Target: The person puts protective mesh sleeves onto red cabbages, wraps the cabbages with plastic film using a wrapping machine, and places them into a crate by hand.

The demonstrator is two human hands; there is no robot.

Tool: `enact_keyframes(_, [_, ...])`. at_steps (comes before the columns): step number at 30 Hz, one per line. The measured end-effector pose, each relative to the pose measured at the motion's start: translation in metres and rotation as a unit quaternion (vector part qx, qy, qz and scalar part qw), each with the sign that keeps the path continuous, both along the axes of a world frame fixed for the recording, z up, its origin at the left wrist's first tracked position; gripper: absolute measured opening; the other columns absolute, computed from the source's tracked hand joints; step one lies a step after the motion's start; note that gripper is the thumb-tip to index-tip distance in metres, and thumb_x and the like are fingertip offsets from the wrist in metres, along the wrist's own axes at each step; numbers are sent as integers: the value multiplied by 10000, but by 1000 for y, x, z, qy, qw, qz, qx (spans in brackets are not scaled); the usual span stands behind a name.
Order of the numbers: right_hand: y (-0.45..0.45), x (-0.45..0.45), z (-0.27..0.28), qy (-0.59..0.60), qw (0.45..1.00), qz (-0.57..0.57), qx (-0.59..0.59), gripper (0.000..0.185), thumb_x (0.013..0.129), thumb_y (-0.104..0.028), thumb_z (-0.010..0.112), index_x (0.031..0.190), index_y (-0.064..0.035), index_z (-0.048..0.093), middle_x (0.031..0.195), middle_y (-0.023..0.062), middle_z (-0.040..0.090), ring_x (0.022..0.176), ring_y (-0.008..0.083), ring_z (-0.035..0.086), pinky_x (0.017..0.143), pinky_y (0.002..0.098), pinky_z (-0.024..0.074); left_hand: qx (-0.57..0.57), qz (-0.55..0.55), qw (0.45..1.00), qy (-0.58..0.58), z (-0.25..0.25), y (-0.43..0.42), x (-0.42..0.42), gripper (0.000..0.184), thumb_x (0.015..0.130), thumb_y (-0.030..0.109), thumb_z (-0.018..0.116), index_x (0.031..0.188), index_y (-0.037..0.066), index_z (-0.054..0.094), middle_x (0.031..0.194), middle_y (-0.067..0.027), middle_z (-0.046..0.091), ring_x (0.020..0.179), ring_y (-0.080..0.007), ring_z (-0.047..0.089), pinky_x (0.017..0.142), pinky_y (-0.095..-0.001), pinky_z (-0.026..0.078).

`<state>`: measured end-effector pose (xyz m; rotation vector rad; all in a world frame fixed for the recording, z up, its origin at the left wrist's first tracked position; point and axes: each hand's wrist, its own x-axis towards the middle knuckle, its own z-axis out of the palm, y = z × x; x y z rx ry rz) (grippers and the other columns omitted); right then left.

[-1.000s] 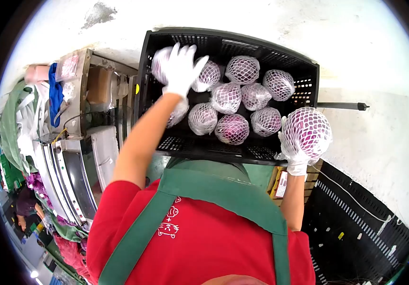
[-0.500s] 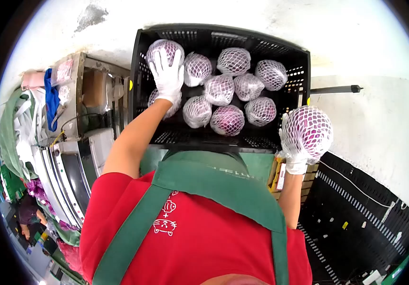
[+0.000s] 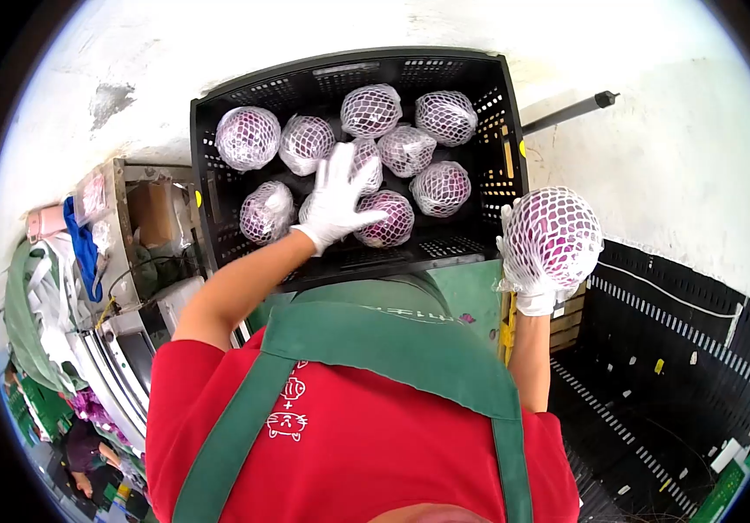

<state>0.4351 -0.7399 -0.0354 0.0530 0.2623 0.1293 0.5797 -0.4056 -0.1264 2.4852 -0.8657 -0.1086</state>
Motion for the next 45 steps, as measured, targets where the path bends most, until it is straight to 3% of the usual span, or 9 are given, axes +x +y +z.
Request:
enact_keyframes(10, [-36,2,-40,94,980,-45,-171,760,880,-605,502,1454,-118,396,1476,159,412,1369,379,359,1073,623,336,-47,17,981,189,9,-32,-13,888,759,515,735,1479,122,394,1558,-259,200,1474,-410,113,1175,-540,119])
enact_keyframes(11, [-25,18,-33,104,970,-43,-215,745,897,-620,468,1444,-118,409,1454,146,438,1337,362,400,1067,586,366,-301,47,907,291,15,-39,-15,1001,730,409,797,1521,82,277,1563,-264,184,1481,-386,101,1197,-471,110])
enact_keyframes(18, [131,118,33,-51,842,176,-508,755,985,-615,327,1507,-70,289,1501,104,389,1375,255,382,1150,397,287,-628,108,713,293,129,-8,-31,1058,743,305,803,1528,13,155,1546,-148,265,1449,-252,225,1189,-388,195])
enact_keyframes(24, [252,148,99,-242,765,383,-458,960,883,-605,578,1510,13,193,1467,202,361,1312,350,437,999,480,494,-842,230,357,333,165,167,-46,634,1018,507,354,1449,41,365,1427,-126,475,1301,-272,471,1107,-432,379])
enact_keyframes(27, [269,178,81,-246,775,334,-477,736,947,-488,547,1416,52,374,1388,184,475,1178,282,559,986,461,506,-846,276,412,195,175,280,-30,656,1006,560,311,1439,74,395,1420,-127,486,1286,-289,487,1088,-476,394])
enact_keyframes(34, [223,183,59,-34,713,206,-669,444,997,-326,512,1302,-7,558,1196,118,617,1038,205,634,935,336,509,-576,654,490,12,132,523,18,510,934,487,558,1219,66,605,1121,-86,648,979,-237,640,849,-398,539])
enact_keyframes(37, [186,163,25,57,700,195,-684,380,985,-275,540,1263,-22,593,1132,99,659,1000,186,656,897,308,522,-405,631,654,-104,53,651,65,512,956,442,515,1271,49,604,1197,-82,636,1088,-238,600,954,-391,472])
enact_keyframes(42, [114,116,-36,137,606,135,-772,327,989,-283,549,1197,-50,649,1084,37,682,980,115,626,878,287,497,-22,942,334,8,88,600,125,629,829,568,622,1159,34,669,1153,-142,662,1061,-287,626,889,-453,510])
enact_keyframes(45, [67,98,-64,135,437,156,-875,309,950,-238,615,1175,-31,659,1082,44,696,1002,148,633,898,304,481,-49,932,359,-16,140,541,118,631,830,547,634,1182,22,636,1197,-158,632,1113,-306,583,914,-469,490])
